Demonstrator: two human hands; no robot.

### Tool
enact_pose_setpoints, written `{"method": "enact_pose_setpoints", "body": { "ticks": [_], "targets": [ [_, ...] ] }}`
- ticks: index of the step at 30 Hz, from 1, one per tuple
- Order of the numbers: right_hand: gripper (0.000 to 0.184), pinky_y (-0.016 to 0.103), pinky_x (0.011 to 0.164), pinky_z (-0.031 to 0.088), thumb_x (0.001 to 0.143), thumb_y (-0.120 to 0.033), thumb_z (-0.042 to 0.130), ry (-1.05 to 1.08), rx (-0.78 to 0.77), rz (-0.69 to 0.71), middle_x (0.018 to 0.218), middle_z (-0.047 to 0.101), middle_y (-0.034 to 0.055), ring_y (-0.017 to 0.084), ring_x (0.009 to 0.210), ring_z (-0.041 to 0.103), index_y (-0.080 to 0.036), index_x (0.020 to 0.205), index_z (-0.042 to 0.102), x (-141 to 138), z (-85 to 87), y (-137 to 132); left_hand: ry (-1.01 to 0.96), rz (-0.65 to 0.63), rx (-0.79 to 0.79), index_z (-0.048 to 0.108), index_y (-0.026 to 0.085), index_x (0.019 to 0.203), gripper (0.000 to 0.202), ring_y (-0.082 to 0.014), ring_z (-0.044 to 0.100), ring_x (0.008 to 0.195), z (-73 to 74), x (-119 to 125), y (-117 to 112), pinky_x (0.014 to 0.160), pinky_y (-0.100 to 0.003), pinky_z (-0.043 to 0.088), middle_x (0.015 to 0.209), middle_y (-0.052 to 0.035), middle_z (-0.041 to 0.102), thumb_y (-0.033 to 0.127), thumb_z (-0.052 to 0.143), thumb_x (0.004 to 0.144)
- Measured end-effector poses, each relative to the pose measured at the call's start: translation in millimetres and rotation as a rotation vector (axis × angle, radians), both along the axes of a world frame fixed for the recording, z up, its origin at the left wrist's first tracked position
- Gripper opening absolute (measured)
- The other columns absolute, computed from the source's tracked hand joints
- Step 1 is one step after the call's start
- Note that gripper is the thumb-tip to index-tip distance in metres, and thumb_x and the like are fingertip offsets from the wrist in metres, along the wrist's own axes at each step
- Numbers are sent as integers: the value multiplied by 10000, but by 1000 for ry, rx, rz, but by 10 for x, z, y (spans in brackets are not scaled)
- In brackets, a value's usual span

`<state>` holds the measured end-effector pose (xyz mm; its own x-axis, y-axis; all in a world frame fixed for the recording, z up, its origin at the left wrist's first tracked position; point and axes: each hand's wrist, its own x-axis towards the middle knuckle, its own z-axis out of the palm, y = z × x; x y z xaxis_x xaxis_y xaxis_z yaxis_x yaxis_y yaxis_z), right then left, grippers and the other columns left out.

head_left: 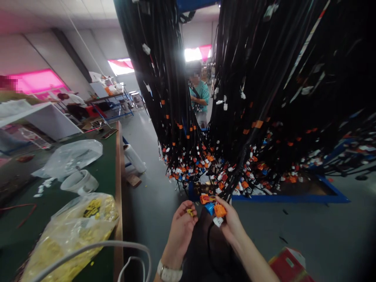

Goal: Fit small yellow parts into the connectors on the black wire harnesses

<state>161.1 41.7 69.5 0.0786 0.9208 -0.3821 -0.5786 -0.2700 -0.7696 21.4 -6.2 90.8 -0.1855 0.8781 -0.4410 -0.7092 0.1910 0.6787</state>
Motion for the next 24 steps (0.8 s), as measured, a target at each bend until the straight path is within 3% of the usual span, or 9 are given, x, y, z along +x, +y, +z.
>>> {"method": "enact_pose_setpoints", "body": {
  "ticks": [5, 9, 15, 19, 24],
  "targets": [
    [282, 272, 533, 540, 567, -289, 825, 64, -122, 103, 710, 725, 82, 172, 570, 658, -136, 763, 690, 77, 94, -46, -66, -6, -52, 698, 95, 850, 273, -146, 673, 795, -54, 1, 2, 760, -245, 544, 882, -96, 712, 16, 770, 599],
    [346, 294, 605, 541, 543, -319, 861, 63, -101, 245, 743, 740, 73, 196, 628, 676, -137, 803, 722, 138, 173, -83, -71, -19, -62, 703, 78, 945, 293, -157, 696, 823, -23, 1, -6, 773, -241, 562, 961, -136, 729, 71, 799, 668],
    [361, 324, 624, 517, 479, -292, 866, -41, -16, 298, 735, 743, 69, 223, 627, 667, -153, 783, 730, 195, 218, -71, -38, -38, -73, 701, 85, 841, 347, -87, 619, 603, -55, 4, -8, 561, -181, 518, 762, -62, 690, 274, 878, 610],
    [290, 286, 602, 501, 494, -236, 802, -21, -61, 304, 710, 735, 52, 180, 584, 642, -155, 762, 725, 219, 186, -62, 8, -70, -88, 705, 105, 829, 428, -42, 531, 540, -80, 13, -21, 507, -150, 442, 647, 16, 598, 354, 905, 543],
    [223, 273, 572, 493, 475, -175, 710, 18, -100, 337, 704, 734, 56, 194, 609, 656, -152, 697, 705, 234, 186, -59, 75, -178, -87, 709, 95, 842, 461, -47, 511, 541, -73, 38, -46, 507, -168, 404, 650, 4, 593, 395, 896, 548]
  ]
}}
